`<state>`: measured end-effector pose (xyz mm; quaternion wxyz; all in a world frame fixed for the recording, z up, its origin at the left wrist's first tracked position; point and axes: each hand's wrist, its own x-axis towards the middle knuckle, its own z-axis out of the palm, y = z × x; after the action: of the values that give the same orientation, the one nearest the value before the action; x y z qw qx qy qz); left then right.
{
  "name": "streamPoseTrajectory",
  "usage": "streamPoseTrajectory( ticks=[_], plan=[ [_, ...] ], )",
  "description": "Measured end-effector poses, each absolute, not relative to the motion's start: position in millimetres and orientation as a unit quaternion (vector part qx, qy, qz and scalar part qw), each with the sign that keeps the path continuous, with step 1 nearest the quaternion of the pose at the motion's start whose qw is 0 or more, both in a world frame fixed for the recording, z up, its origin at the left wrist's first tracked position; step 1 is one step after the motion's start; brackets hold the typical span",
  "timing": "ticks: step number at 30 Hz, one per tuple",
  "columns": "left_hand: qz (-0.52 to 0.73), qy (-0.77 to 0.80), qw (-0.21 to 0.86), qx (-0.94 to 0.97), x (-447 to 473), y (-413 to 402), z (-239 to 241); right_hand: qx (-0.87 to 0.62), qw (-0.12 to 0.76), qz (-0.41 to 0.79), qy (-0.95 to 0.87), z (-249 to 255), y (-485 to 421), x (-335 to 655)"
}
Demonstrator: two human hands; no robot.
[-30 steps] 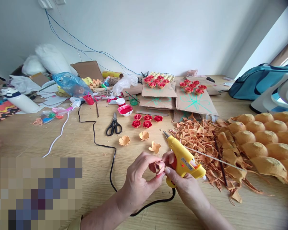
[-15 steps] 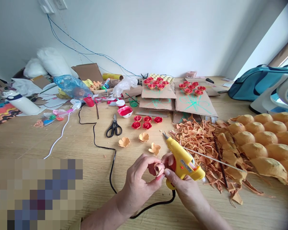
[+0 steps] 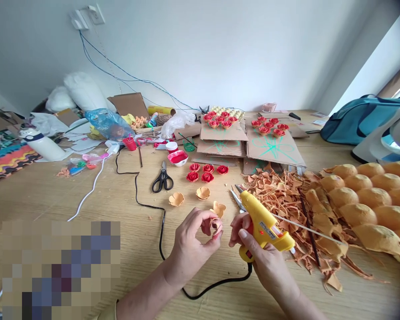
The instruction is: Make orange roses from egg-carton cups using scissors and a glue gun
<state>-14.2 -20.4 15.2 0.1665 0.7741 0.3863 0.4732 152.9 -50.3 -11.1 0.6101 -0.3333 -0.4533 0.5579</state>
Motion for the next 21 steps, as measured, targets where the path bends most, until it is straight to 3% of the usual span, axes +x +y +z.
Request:
streamPoseTrajectory(
  ticks=[21],
  plan=[
    [0.468,0.371,0.164,0.785,-12,-21,11,-0.342,0.585,0.657,-0.331,-24,-49,138]
  ],
)
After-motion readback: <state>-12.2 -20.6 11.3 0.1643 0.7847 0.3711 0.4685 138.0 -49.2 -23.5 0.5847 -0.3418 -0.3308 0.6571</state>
